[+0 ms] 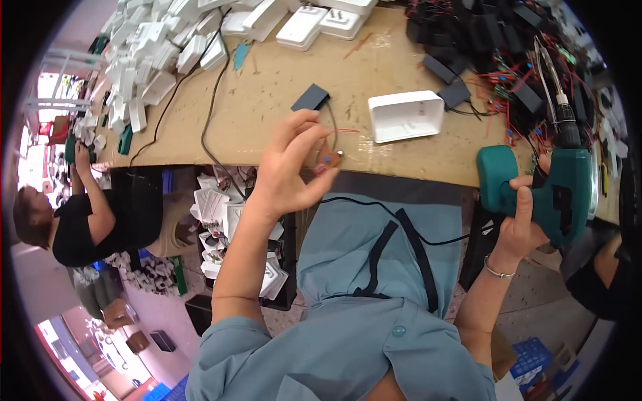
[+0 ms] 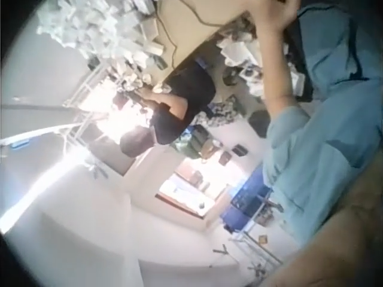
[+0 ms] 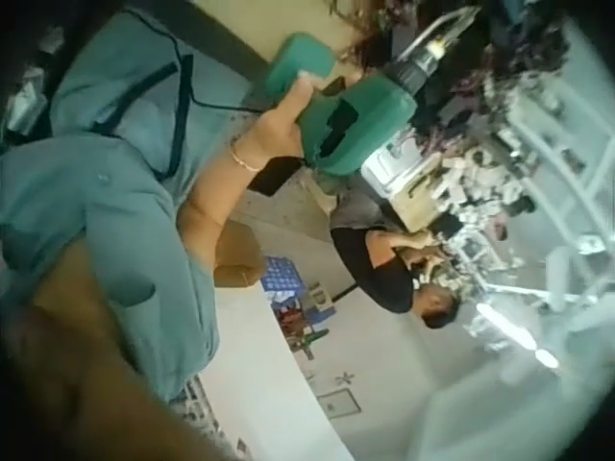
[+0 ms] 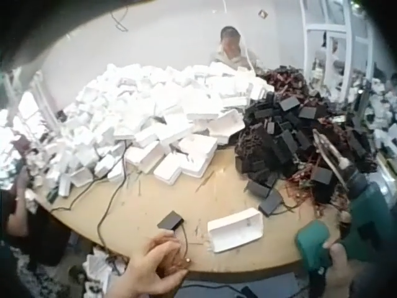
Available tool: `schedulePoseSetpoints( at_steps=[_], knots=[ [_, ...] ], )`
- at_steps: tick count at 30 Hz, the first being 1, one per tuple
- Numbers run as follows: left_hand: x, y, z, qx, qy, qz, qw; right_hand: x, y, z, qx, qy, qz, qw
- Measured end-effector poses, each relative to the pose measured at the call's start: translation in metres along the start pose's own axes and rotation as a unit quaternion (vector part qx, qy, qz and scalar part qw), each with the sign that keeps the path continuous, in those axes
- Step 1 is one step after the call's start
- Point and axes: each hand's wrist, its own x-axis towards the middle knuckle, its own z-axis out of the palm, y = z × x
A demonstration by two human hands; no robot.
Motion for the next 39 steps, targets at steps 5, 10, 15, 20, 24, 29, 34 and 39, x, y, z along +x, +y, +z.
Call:
schedulePoseSetpoints(
  at_steps=[5, 10, 15, 20, 24, 29, 34, 39],
  knots=[
    [0.009, 0.009, -0.002, 0.017, -0.028, -0.048, 0.998, 0.005, 0.005, 0.007, -0.01, -0.001, 0.006, 1.0],
    [0.014, 0.015, 0.009, 0.044, 0.0, -0.219, 0.975, 0.007, 0.011, 0.006, 0.017, -0.026, 0.007, 1.0],
    [0.021, 0.024, 0.011, 0.134, -0.038, -0.271, 0.953, -0.001, 0.008, 0.004, -0.02, -0.028, 0.019, 0.999],
    [0.021, 0.018, 0.007, 0.139, -0.086, -0.289, 0.943, -0.042, -0.011, -0.008, -0.125, 0.005, 0.095, 0.988],
    [0.024, 0.019, 0.002, 0.078, -0.116, -0.325, 0.935, -0.072, -0.041, -0.015, -0.19, 0.0, 0.108, 0.976],
    [0.01, 0.018, 0.007, 0.194, -0.015, -0.213, 0.957, -0.087, -0.052, 0.011, -0.072, -0.151, 0.138, 0.976],
    [-0.002, 0.011, 0.008, 0.203, 0.085, -0.144, 0.965, -0.057, -0.046, 0.076, 0.039, -0.302, 0.143, 0.942],
    [-0.002, 0.005, 0.002, 0.131, 0.129, -0.146, 0.972, -0.046, -0.034, 0.13, 0.061, -0.329, 0.149, 0.93]
  ],
)
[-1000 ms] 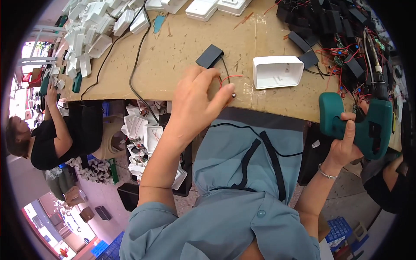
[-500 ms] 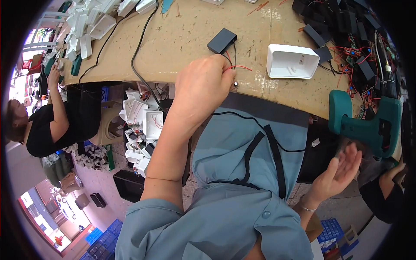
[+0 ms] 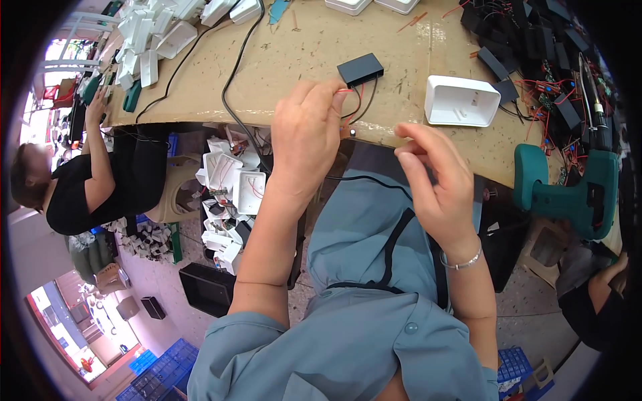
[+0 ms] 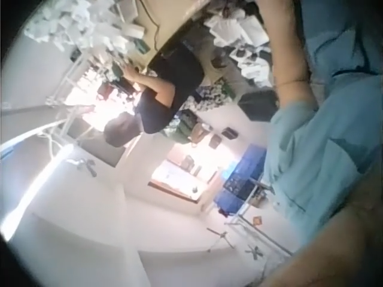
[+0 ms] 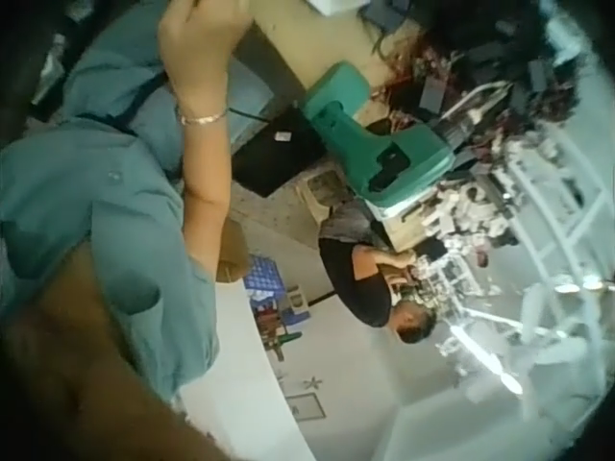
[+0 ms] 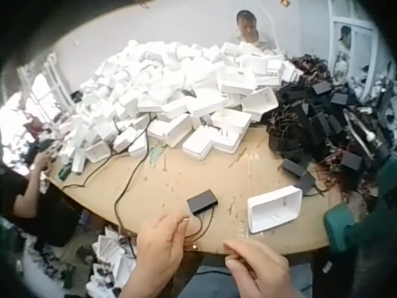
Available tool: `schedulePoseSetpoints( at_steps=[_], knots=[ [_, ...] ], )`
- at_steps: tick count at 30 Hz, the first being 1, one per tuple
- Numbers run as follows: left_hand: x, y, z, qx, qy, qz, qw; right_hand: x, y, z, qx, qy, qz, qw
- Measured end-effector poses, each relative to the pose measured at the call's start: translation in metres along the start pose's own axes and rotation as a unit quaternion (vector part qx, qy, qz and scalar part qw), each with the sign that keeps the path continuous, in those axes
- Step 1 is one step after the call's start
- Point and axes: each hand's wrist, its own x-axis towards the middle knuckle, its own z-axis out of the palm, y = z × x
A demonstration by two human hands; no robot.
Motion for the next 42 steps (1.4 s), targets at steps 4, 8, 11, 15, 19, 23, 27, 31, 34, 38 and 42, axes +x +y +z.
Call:
schedulePoseSetpoints(
  at_steps=[4, 8, 11, 15, 19, 23, 27, 31, 34, 38, 42],
  knots=[
    [-0.003, 0.001, -0.016, -0.042, 0.011, -0.084, 0.996, 0.013, 0.004, 0.017, -0.114, -0.017, -0.093, 0.989],
    [-0.013, 0.006, -0.021, -0.028, -0.036, -0.146, 0.988, 0.032, 0.011, 0.03, -0.202, -0.031, -0.167, 0.965],
    [-0.019, 0.01, -0.024, -0.063, -0.035, -0.163, 0.984, 0.046, 0.01, 0.038, -0.271, -0.054, -0.171, 0.946],
    [-0.027, 0.007, -0.019, -0.089, -0.001, -0.152, 0.984, 0.047, 0.018, 0.039, -0.223, -0.086, -0.146, 0.96],
    [-0.033, -0.004, -0.008, -0.182, 0.082, -0.12, 0.972, 0.055, 0.014, 0.034, -0.266, -0.141, -0.189, 0.935],
    [-0.033, -0.007, 0.0, -0.236, 0.12, -0.081, 0.961, 0.062, 0.007, 0.037, -0.299, -0.157, -0.186, 0.923],
    [-0.023, -0.007, 0.01, -0.34, 0.16, -0.073, 0.924, 0.07, -0.007, 0.038, -0.362, -0.129, -0.262, 0.885],
    [-0.013, -0.013, 0.016, -0.369, 0.19, -0.074, 0.907, 0.073, 0.002, 0.037, -0.345, -0.165, -0.242, 0.892],
    [-0.008, -0.016, 0.025, -0.409, 0.214, -0.048, 0.886, 0.077, 0.01, 0.038, -0.262, -0.182, -0.229, 0.92],
    [-0.001, -0.013, 0.028, -0.48, 0.248, -0.044, 0.84, 0.078, 0.01, 0.041, -0.196, -0.172, -0.199, 0.945],
    [0.006, -0.016, 0.03, -0.509, 0.257, -0.033, 0.821, 0.081, 0.01, 0.041, -0.113, -0.193, -0.139, 0.965]
  ],
)
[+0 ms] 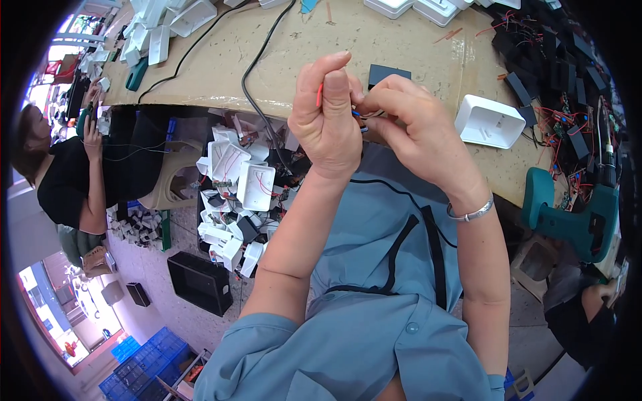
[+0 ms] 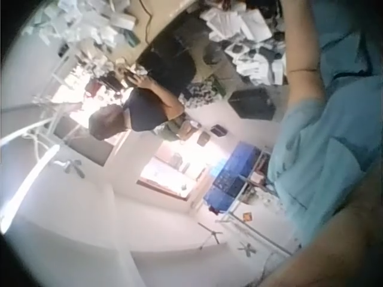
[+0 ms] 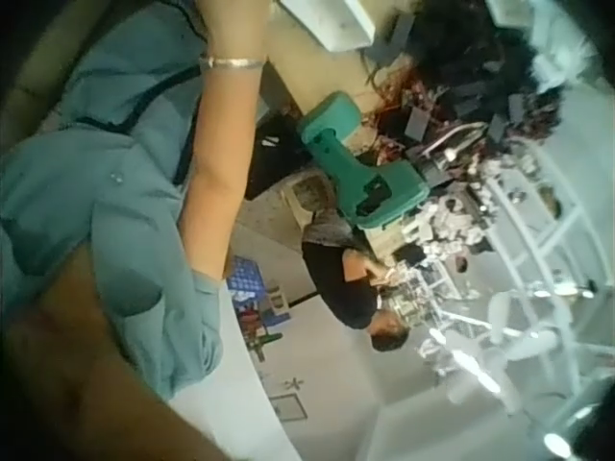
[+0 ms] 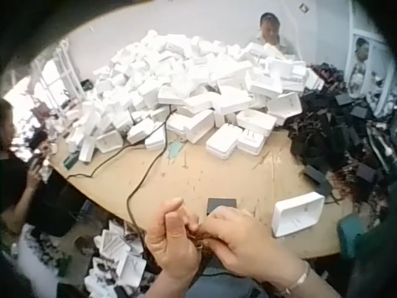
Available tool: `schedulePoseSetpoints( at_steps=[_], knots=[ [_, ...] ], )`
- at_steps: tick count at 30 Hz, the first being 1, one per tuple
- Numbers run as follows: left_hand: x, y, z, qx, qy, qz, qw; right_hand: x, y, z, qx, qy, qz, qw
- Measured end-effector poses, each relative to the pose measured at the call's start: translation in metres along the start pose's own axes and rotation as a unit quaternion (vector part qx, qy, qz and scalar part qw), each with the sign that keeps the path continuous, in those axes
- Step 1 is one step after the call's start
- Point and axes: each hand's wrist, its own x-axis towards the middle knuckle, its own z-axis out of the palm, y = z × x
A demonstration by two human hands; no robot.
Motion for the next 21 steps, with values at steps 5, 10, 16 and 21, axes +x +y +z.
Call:
schedulePoseSetpoints(
  at_steps=[5, 10, 16, 21],
  knots=[
    [0.008, 0.0, 0.003, -0.026, -0.005, -0.008, 1.0, 0.011, -0.006, -0.005, -0.023, -0.012, 0.009, 1.0],
    [0.023, 0.005, 0.004, 0.039, -0.024, -0.027, 0.999, 0.016, -0.028, -0.008, -0.305, 0.043, -0.101, 0.946],
    [0.04, 0.008, 0.006, 0.215, -0.155, -0.004, 0.964, 0.002, -0.027, -0.036, -0.392, 0.047, -0.077, 0.915],
    [0.037, 0.015, 0.017, 0.189, -0.338, -0.071, 0.919, -0.014, -0.022, -0.048, -0.323, 0.107, -0.045, 0.939]
  ],
)
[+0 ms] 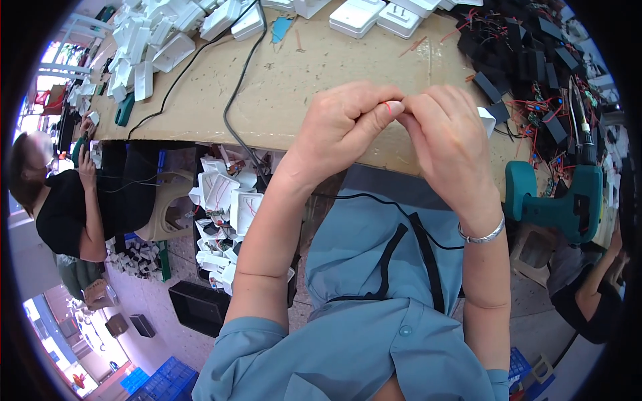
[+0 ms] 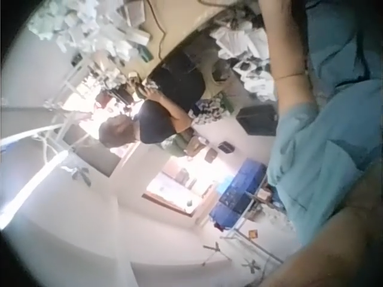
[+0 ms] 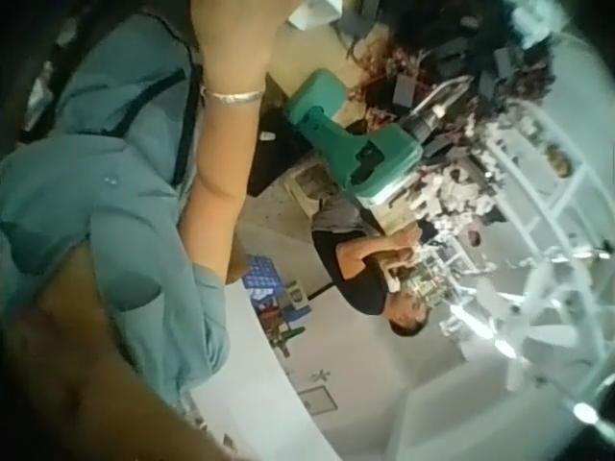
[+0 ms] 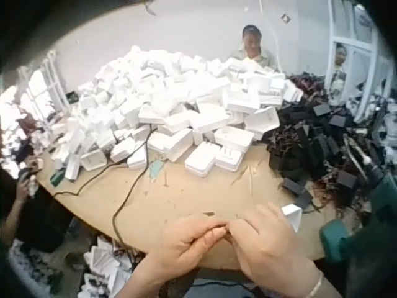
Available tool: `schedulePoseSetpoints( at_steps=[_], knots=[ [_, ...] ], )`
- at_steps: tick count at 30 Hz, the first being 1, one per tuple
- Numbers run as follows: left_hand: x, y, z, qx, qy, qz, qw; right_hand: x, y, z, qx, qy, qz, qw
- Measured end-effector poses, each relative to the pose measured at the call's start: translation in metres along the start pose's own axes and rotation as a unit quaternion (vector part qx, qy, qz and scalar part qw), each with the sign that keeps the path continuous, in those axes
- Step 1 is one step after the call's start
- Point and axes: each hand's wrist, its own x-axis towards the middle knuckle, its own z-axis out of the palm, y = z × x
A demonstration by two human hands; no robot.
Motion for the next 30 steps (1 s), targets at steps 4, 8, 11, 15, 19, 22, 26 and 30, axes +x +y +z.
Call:
schedulePoseSetpoints(
  at_steps=[4, 8, 11, 15, 19, 22, 26, 30],
  knots=[
    [0.006, 0.011, 0.001, 0.033, -0.095, -0.057, 0.993, -0.016, 0.007, -0.003, 0.017, 0.015, 0.026, 0.999],
    [0.005, 0.016, 0.005, 0.06, -0.13, -0.053, 0.988, -0.03, 0.001, -0.026, 0.007, 0.045, 0.052, 0.998],
    [0.003, 0.017, 0.009, 0.077, -0.129, -0.01, 0.989, -0.049, 0.01, -0.035, -0.003, 0.107, 0.044, 0.993],
    [-0.003, 0.018, 0.015, 0.101, -0.122, 0.024, 0.987, -0.077, 0.014, -0.023, 0.028, 0.13, 0.161, 0.978],
    [-0.009, 0.024, 0.028, 0.065, -0.115, 0.012, 0.991, -0.082, 0.023, -0.009, -0.034, 0.106, 0.279, 0.954],
    [-0.012, 0.028, 0.044, 0.062, -0.083, -0.014, 0.994, -0.083, 0.025, 0.0, -0.011, 0.097, 0.29, 0.952],
    [-0.016, 0.025, 0.063, 0.096, -0.032, 0.039, 0.994, -0.08, 0.014, -0.005, 0.047, 0.134, 0.291, 0.946],
    [-0.016, 0.029, 0.066, 0.094, -0.033, 0.031, 0.995, -0.095, 0.012, -0.019, 0.121, 0.188, 0.218, 0.95]
  ],
)
